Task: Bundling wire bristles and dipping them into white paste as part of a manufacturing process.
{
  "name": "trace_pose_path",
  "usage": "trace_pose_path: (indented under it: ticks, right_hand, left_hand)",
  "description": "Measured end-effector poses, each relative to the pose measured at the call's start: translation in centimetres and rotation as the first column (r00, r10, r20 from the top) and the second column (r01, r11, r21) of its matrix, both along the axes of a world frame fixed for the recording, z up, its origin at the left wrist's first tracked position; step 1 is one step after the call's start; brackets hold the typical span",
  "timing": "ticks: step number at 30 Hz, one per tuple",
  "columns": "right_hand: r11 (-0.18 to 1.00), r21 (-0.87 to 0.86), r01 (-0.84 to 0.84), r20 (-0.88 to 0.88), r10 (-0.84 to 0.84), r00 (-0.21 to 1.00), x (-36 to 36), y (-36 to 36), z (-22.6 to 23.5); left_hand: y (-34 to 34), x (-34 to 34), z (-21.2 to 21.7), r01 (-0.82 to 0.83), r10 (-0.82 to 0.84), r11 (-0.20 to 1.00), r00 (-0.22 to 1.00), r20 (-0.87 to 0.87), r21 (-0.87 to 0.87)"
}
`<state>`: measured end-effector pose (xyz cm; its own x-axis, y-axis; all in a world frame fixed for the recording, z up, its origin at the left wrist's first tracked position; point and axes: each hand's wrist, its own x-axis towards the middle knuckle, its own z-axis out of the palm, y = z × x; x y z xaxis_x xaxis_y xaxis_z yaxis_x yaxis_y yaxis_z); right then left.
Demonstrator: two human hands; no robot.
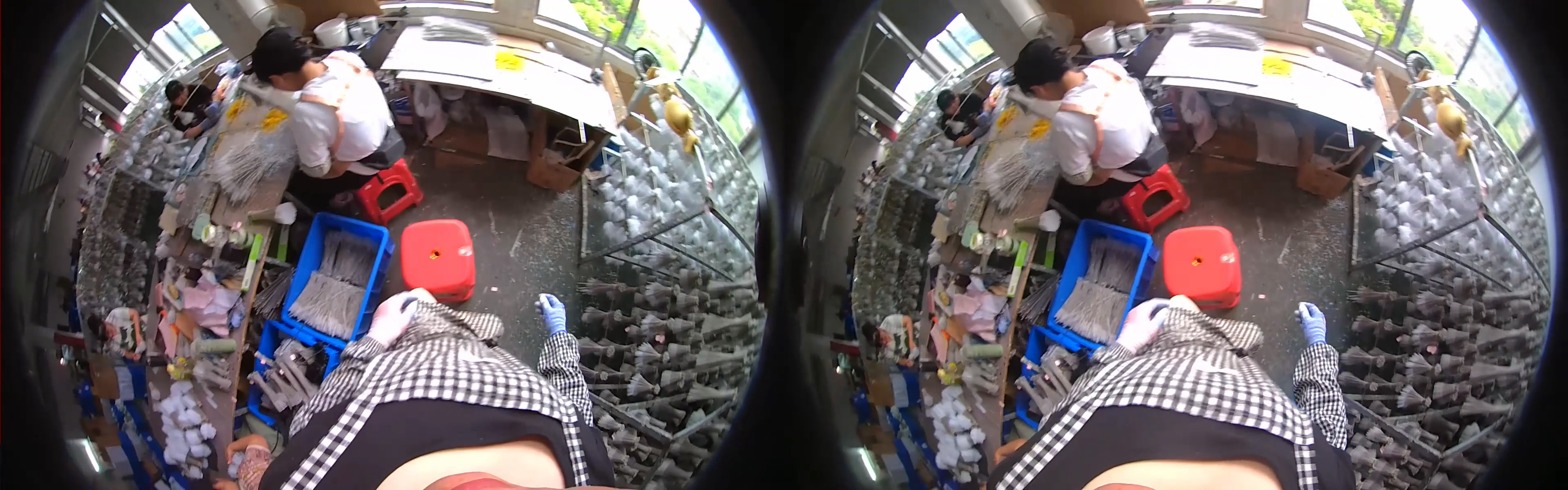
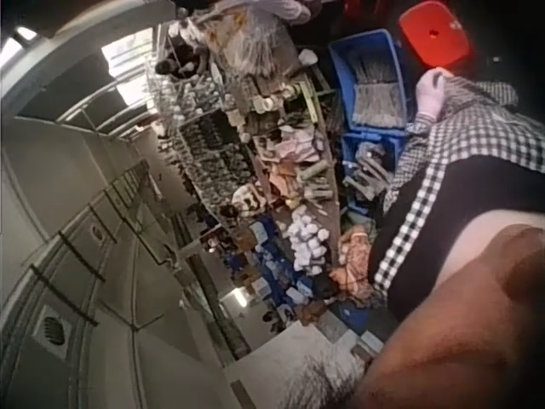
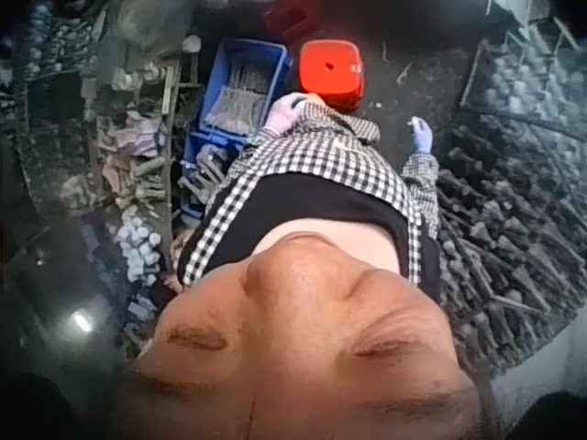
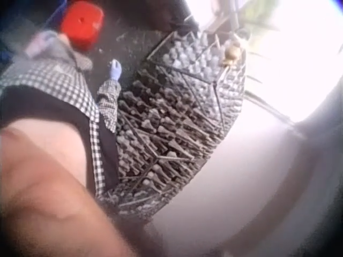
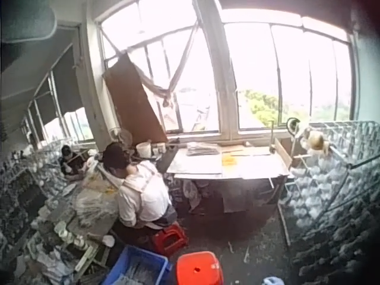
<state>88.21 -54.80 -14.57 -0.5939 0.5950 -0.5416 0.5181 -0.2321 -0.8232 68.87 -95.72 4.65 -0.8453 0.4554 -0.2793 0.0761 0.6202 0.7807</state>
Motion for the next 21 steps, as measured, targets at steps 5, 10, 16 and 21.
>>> trace_pose_path:
  ticks: [5, 10, 16, 21]
  right_hand:
    - [0.906, 0.004, -0.424, 0.075, 0.423, 0.903, 2.2, -1.3, -4.7]
    - [0.913, -0.175, -0.367, 0.287, 0.404, 0.869, -1.1, -2.6, -5.1]
    - [0.973, -0.120, -0.198, 0.318, 0.227, 0.921, -10.2, 0.8, -9.1]
    - [0.980, -0.200, -0.021, 0.336, 0.089, 0.938, -21.4, 1.4, -7.6]
  left_hand:
    - [5.1, -5.9, 0.8, 0.083, -0.080, 0.997, 0.984, -0.159, 0.010]
    - [5.1, -11.1, -0.9, 0.044, -0.044, 0.998, 0.999, 0.003, -0.046]
    - [8.7, -24.2, -3.7, 0.162, -0.164, 0.985, 0.986, -0.022, -0.058]
    - [16.4, -39.2, -3.2, 0.303, -0.287, 0.951, 0.939, -0.190, 0.060]
